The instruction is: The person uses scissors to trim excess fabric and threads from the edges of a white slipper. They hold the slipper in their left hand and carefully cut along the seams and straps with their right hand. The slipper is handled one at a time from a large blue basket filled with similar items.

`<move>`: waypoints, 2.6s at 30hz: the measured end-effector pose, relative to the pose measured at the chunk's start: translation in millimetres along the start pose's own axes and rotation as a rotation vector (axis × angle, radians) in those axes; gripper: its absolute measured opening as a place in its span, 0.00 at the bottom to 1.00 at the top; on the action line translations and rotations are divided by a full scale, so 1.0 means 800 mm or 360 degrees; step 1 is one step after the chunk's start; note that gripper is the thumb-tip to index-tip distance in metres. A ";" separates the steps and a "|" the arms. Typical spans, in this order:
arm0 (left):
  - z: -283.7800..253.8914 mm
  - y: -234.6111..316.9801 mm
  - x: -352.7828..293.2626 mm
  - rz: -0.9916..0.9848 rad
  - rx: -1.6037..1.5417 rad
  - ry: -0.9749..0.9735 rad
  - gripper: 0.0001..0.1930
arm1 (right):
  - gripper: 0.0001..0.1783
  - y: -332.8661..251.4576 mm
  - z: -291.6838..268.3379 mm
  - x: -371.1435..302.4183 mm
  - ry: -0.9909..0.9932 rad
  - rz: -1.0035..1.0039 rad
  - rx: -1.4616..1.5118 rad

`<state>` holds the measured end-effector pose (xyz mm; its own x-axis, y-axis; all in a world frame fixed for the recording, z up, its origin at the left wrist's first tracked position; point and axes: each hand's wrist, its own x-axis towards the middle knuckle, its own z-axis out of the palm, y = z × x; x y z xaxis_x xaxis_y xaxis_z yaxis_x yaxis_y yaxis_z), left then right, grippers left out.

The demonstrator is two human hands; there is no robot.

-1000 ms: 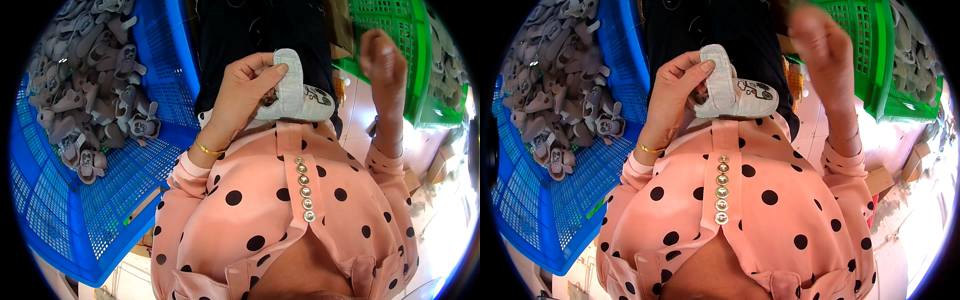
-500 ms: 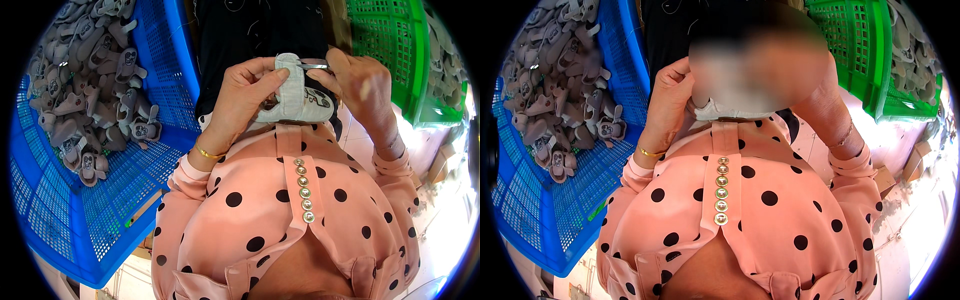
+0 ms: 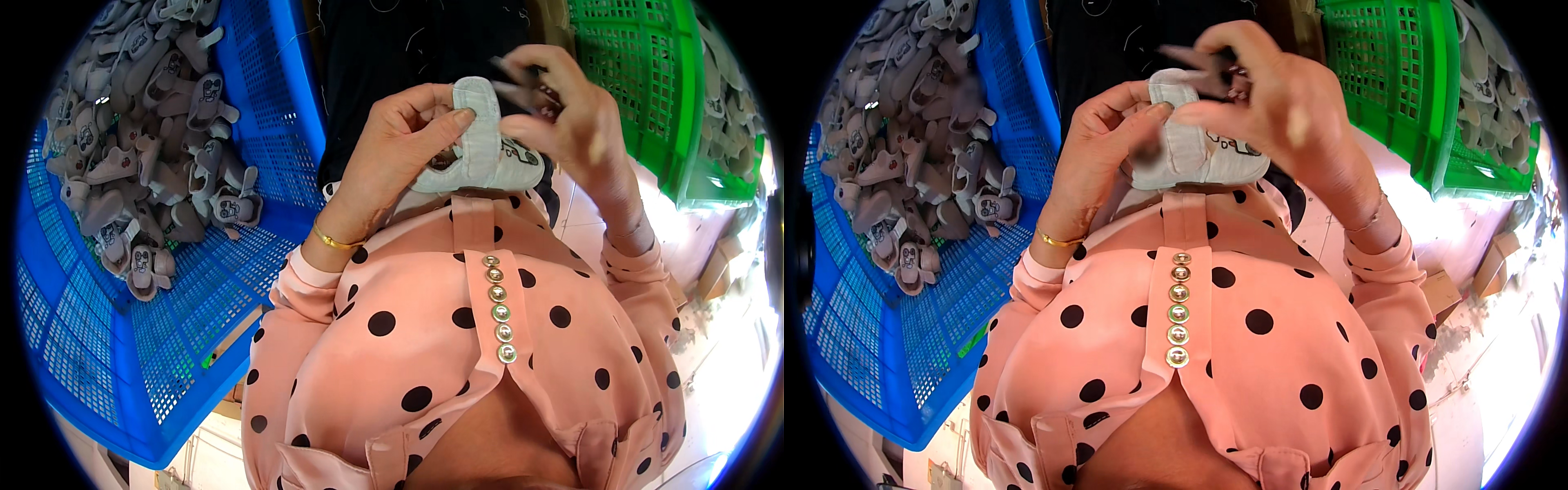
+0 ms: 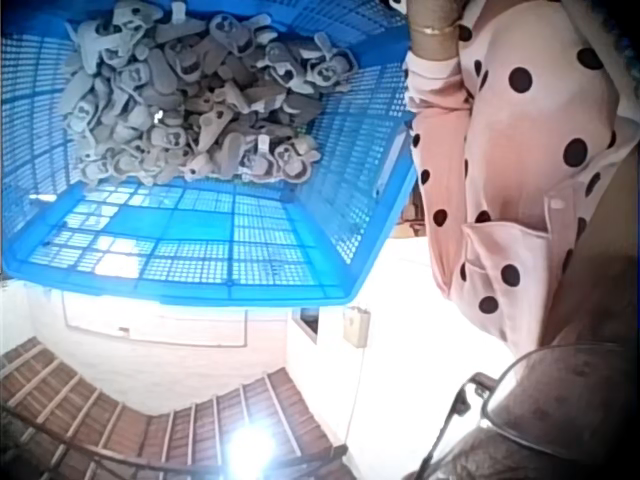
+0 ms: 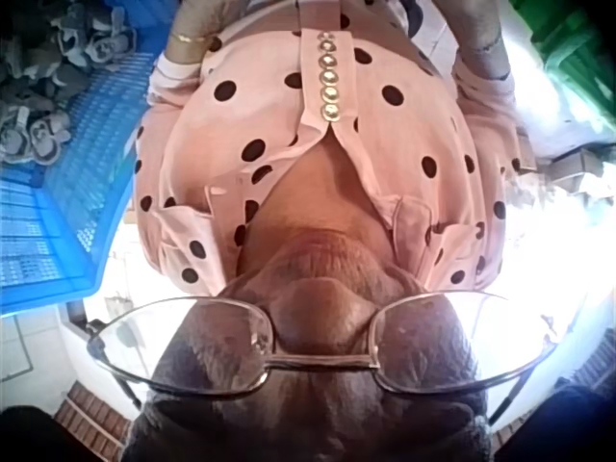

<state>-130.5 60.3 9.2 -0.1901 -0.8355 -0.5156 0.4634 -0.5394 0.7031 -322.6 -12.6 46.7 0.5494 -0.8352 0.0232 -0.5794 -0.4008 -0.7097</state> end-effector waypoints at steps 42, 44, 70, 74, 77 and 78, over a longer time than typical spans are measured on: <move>-0.005 0.003 0.008 -0.0057 -0.0082 0.0057 0.11 | 0.21 0.016 -0.022 0.003 -0.0162 -0.0228 -0.0543; -0.008 -0.002 0.010 -0.0010 -0.0038 0.0050 0.11 | 0.20 0.019 -0.026 0.003 -0.0131 -0.0210 -0.0509; -0.006 -0.004 0.002 -0.0027 -0.0192 0.0037 0.12 | 0.23 0.010 -0.027 0.002 -0.0324 -0.0433 -0.0824; -0.005 -0.008 0.005 -0.0058 -0.0213 0.0040 0.11 | 0.23 0.014 -0.027 -0.001 -0.0270 -0.0493 -0.0807; -0.001 -0.003 0.005 -0.0072 -0.0165 0.0044 0.11 | 0.22 0.023 -0.023 0.000 -0.0232 -0.0495 -0.0701; 0.000 0.000 0.005 -0.0070 -0.0138 0.0047 0.11 | 0.21 0.024 -0.023 -0.001 -0.0203 -0.0353 -0.0545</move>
<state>-131.0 57.3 6.8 -0.1869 -0.8069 -0.5603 0.5286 -0.5634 0.6350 -345.0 -26.8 46.3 0.7409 -0.6701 0.0463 -0.5935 -0.6854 -0.4220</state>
